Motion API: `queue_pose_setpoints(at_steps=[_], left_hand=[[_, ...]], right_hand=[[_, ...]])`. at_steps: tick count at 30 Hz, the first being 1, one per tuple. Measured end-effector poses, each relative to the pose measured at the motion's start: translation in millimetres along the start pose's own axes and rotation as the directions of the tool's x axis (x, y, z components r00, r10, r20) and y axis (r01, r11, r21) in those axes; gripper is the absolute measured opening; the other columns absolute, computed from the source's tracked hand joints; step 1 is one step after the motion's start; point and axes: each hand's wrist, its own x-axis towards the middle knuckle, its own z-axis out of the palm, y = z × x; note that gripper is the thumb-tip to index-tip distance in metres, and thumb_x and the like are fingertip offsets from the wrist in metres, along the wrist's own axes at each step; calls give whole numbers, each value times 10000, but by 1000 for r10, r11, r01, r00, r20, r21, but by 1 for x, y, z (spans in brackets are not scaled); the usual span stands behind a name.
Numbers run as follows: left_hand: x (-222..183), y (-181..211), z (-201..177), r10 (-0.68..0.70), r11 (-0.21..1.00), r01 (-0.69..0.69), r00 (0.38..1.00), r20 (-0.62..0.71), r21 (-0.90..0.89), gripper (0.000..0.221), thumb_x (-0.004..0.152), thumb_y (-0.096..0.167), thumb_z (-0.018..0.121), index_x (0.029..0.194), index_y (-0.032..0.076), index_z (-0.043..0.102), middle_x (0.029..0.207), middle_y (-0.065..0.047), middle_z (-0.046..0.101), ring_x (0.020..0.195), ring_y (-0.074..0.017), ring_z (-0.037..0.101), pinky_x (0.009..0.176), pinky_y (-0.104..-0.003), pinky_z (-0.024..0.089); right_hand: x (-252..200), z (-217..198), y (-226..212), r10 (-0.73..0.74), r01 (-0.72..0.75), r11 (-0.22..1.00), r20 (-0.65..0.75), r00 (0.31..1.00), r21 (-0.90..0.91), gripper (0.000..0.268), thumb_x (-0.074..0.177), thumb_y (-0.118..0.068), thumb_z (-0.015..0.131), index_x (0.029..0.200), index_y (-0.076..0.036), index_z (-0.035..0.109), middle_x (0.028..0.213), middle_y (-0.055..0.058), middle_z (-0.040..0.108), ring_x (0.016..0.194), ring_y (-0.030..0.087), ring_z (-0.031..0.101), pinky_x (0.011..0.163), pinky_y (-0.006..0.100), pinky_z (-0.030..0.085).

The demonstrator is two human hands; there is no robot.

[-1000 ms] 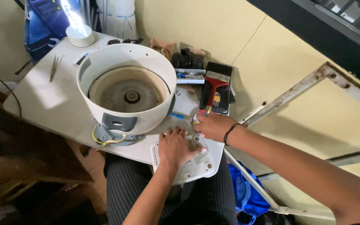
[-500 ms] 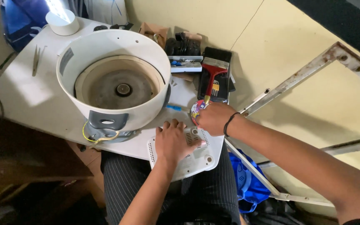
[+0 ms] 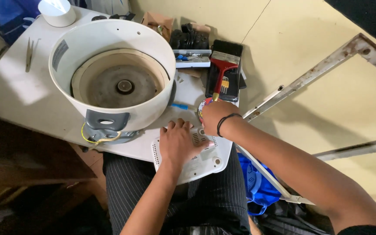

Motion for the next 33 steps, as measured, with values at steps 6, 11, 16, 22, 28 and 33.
queue_pose_setpoints(at_steps=[6,11,16,22,28,33], left_hand=[[-2,-3,-2,16,1000,-16,1000,11,-16,782,661,803,645,1171,213,700,1137,5,643,1127,-244,604,917,-481,468],[-1,-3,0,25,999,-27,999,-30,-37,790,638,801,666,1157,206,703,1126,-6,649,1113,-259,613,909,-488,473],[4,-1,-3,19,1000,-19,998,58,3,804,658,807,662,1219,232,682,1184,17,632,1170,-234,595,931,-468,471],[-1,4,-10,9,1000,-10,998,60,16,785,695,802,646,1221,219,681,1192,7,640,1172,-240,598,935,-460,467],[1,4,-7,9,999,-13,996,85,49,777,703,788,676,1238,225,670,1195,12,629,1165,-223,597,927,-454,470],[-2,5,-15,6,999,-9,996,87,35,757,737,779,662,1240,213,677,1180,0,637,1147,-223,606,911,-448,472]], right_hand=[[-2,19,25,-311,302,948,-94,946,-97,501,827,-113,716,1289,-13,549,1142,193,632,979,449,714,838,510,610],[26,48,61,-834,417,548,-441,332,-725,23,912,-157,660,893,-152,671,870,44,629,896,238,627,818,359,474],[35,51,70,-926,413,376,-333,175,-829,106,941,-171,628,837,-150,631,800,16,614,795,223,616,707,371,475],[22,36,51,-759,456,527,-156,632,-718,41,836,-157,649,831,-191,672,763,-2,685,718,218,722,631,402,567],[16,27,20,-570,424,710,-105,815,-562,84,801,-192,682,731,-184,727,715,20,724,731,292,738,658,458,562],[26,21,25,-369,313,879,-99,924,-359,242,852,-455,658,789,-244,759,777,2,744,831,275,749,725,443,583]])
